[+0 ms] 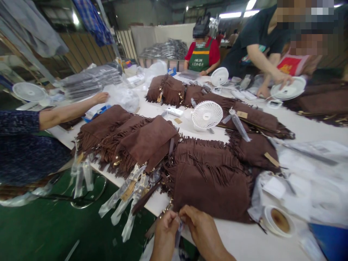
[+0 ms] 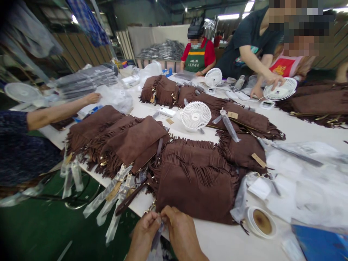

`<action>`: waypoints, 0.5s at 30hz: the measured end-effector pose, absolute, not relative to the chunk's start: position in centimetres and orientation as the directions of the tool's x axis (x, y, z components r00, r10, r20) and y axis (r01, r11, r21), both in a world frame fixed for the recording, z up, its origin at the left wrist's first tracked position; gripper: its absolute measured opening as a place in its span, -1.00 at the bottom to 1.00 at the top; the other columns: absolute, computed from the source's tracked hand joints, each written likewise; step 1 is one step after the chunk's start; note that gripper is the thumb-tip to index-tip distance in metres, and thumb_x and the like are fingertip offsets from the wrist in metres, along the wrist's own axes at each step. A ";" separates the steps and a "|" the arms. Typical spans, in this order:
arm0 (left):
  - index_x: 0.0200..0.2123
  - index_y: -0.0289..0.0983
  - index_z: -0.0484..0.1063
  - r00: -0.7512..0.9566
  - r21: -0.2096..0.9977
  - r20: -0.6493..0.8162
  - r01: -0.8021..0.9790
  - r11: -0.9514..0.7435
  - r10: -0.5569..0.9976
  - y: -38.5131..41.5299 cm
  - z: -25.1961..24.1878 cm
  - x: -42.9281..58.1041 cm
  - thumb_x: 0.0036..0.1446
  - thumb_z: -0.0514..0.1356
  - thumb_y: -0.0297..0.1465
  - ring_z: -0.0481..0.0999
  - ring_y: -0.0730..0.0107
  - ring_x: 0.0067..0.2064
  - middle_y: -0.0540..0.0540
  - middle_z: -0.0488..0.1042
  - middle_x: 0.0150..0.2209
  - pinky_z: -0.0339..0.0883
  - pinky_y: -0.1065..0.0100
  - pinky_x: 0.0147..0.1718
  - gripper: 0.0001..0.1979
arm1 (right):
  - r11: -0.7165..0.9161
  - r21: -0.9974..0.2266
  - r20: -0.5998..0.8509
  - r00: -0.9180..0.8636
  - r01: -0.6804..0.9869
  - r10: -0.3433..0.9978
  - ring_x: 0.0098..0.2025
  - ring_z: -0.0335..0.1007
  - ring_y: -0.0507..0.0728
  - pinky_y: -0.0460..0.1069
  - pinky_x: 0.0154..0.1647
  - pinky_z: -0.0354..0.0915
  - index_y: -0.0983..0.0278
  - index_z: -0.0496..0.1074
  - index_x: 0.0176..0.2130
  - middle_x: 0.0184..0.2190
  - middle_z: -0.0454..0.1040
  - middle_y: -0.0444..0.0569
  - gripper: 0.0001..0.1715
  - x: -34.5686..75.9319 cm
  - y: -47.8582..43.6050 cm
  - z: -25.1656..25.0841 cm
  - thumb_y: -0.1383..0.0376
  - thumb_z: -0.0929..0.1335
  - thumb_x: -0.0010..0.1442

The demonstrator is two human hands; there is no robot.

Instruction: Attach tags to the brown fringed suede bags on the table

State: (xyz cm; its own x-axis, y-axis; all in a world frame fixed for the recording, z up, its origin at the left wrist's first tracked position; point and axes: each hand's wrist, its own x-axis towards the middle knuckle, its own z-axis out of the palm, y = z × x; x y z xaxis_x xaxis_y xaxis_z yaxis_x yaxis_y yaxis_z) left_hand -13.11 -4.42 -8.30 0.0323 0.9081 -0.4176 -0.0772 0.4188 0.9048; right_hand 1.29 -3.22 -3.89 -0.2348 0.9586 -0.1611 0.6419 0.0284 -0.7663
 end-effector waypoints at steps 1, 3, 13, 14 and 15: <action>-0.47 -0.28 0.38 0.041 0.903 -0.418 -0.090 0.420 0.907 -4.5 -8.3 -13.1 0.08 0.17 -0.34 0.35 0.41 -0.41 0.01 0.39 -0.51 0.19 0.40 -0.36 -0.85 | 0.021 -0.755 -0.172 -0.229 0.655 0.958 -0.33 0.44 0.04 -0.13 -0.34 0.11 0.14 0.39 -0.31 -0.38 0.50 -0.20 -0.78 1.3 -3.2 -3.7 0.40 0.21 0.20; -0.44 -0.29 0.42 0.057 0.897 -0.424 -0.111 0.427 0.904 -4.6 -8.1 -13.2 0.06 0.18 -0.37 0.40 0.39 -0.37 -0.02 0.46 -0.47 0.21 0.40 -0.33 -0.89 | 0.005 -0.724 -0.201 -0.218 0.690 0.955 -0.35 0.46 0.04 -0.12 -0.38 0.08 0.14 0.37 -0.32 -0.41 0.51 -0.21 -0.78 1.3 -3.0 -3.3 0.42 0.21 0.17; -0.58 -0.32 0.43 -0.048 0.860 -0.494 -0.171 0.481 0.868 -4.2 -8.5 -12.6 -0.09 0.34 -0.18 0.36 0.42 -0.49 -0.05 0.45 -0.59 0.16 0.42 -0.46 -0.69 | 0.005 -0.633 -0.278 -0.234 0.774 0.932 -0.35 0.47 0.13 -0.07 -0.39 0.03 0.17 0.29 -0.29 -0.45 0.51 -0.15 -0.79 1.3 -1.8 -2.6 0.45 0.22 0.07; -0.60 -0.32 0.43 -0.059 0.850 -0.514 -0.170 0.499 0.856 -4.2 -8.8 -12.6 -0.11 0.34 -0.15 0.31 0.45 -0.54 -0.02 0.41 -0.63 0.12 0.43 -0.50 -0.65 | -0.005 -0.657 -0.275 -0.234 0.754 0.933 -0.36 0.46 0.12 -0.07 -0.39 0.04 0.17 0.28 -0.29 -0.46 0.50 -0.16 -0.80 1.3 -1.9 -2.8 0.44 0.22 0.08; -0.60 -0.32 0.42 -0.060 0.833 -0.539 -0.182 0.522 0.840 -4.1 -9.0 -12.6 -0.14 0.34 -0.12 0.28 0.48 -0.57 0.00 0.38 -0.65 0.09 0.44 -0.54 -0.63 | -0.016 -0.688 -0.269 -0.234 0.726 0.934 -0.37 0.44 0.11 -0.08 -0.39 0.05 0.17 0.28 -0.29 -0.46 0.49 -0.17 -0.81 1.4 -2.0 -2.9 0.44 0.22 0.09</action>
